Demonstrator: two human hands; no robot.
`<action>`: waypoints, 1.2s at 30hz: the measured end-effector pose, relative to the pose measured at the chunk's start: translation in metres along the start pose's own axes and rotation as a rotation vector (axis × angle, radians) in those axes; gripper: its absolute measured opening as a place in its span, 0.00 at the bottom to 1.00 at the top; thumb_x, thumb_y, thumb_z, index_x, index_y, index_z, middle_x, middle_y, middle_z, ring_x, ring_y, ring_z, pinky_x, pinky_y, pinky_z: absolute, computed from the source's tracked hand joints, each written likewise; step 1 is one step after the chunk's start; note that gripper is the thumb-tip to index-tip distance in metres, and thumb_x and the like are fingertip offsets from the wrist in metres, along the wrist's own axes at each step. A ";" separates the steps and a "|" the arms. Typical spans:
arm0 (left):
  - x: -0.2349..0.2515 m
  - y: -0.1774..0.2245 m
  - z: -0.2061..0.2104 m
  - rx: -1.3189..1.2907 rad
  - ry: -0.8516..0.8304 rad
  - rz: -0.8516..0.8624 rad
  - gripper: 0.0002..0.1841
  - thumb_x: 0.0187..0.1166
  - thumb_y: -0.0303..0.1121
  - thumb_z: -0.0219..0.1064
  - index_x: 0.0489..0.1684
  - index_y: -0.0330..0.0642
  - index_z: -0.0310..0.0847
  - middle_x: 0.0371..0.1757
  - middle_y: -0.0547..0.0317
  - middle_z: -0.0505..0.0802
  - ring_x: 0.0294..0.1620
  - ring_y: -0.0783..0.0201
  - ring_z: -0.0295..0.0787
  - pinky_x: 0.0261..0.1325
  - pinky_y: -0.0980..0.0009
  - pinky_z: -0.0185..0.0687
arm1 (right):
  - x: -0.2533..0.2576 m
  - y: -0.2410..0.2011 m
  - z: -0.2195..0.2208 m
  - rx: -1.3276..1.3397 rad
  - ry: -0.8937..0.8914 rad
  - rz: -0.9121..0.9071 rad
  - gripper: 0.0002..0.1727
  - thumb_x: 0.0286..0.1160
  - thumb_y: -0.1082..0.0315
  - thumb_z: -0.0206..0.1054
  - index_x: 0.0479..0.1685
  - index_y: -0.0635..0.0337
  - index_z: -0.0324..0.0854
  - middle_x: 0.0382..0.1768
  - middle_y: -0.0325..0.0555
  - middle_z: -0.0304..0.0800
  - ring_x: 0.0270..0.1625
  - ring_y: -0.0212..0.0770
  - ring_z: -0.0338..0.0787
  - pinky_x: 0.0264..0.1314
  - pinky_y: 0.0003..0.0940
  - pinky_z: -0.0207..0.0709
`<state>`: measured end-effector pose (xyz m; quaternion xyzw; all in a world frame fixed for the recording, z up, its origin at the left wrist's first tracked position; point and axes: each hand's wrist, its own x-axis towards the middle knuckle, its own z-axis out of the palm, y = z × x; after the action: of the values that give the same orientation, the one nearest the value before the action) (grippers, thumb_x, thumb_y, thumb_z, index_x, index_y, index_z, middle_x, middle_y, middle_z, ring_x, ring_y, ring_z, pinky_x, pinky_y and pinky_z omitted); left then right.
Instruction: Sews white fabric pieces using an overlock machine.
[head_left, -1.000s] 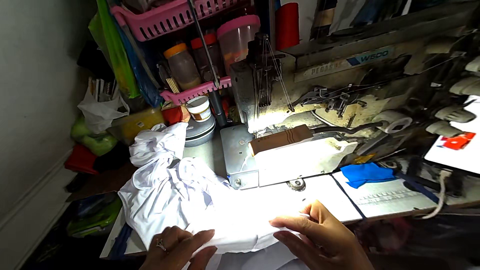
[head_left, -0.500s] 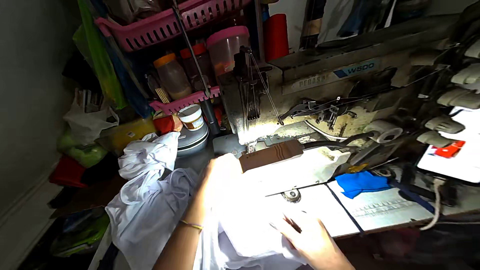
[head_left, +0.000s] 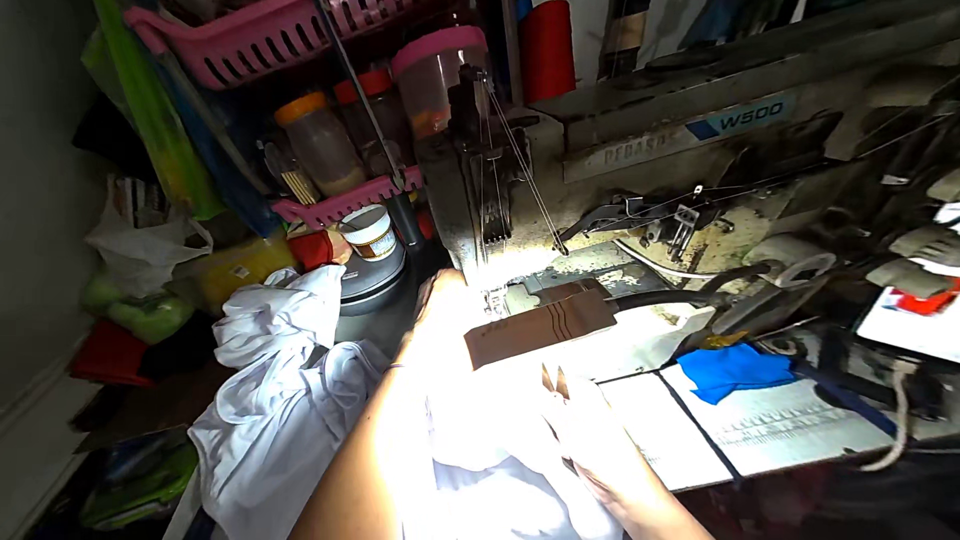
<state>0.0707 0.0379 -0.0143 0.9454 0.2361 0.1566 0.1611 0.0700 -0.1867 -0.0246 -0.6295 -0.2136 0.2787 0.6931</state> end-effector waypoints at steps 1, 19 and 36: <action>-0.003 0.001 -0.003 -0.030 -0.047 -0.040 0.23 0.84 0.44 0.65 0.68 0.36 0.81 0.67 0.43 0.88 0.72 0.48 0.83 0.75 0.50 0.74 | 0.001 0.002 0.001 -0.006 0.010 -0.012 0.02 0.78 0.74 0.62 0.40 0.60 0.80 0.24 0.32 0.80 0.22 0.22 0.77 0.26 0.18 0.73; 0.015 0.023 -0.030 0.087 -0.145 -0.144 0.17 0.79 0.45 0.70 0.51 0.40 0.88 0.53 0.45 0.92 0.58 0.47 0.89 0.61 0.44 0.81 | -0.005 -0.007 -0.008 -0.010 -0.001 0.029 0.05 0.81 0.73 0.61 0.37 0.58 0.79 0.19 0.31 0.76 0.14 0.22 0.72 0.16 0.16 0.67; 0.014 -0.001 -0.013 0.012 0.014 0.060 0.12 0.74 0.42 0.73 0.39 0.42 0.90 0.41 0.50 0.93 0.46 0.52 0.91 0.51 0.47 0.84 | -0.001 -0.003 -0.013 -0.173 -0.009 -0.009 0.09 0.82 0.70 0.62 0.32 0.58 0.82 0.19 0.31 0.76 0.17 0.21 0.73 0.20 0.17 0.69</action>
<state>0.0771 0.0483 0.0006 0.9520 0.2095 0.1664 0.1489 0.0777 -0.1978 -0.0235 -0.6848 -0.2429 0.2588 0.6364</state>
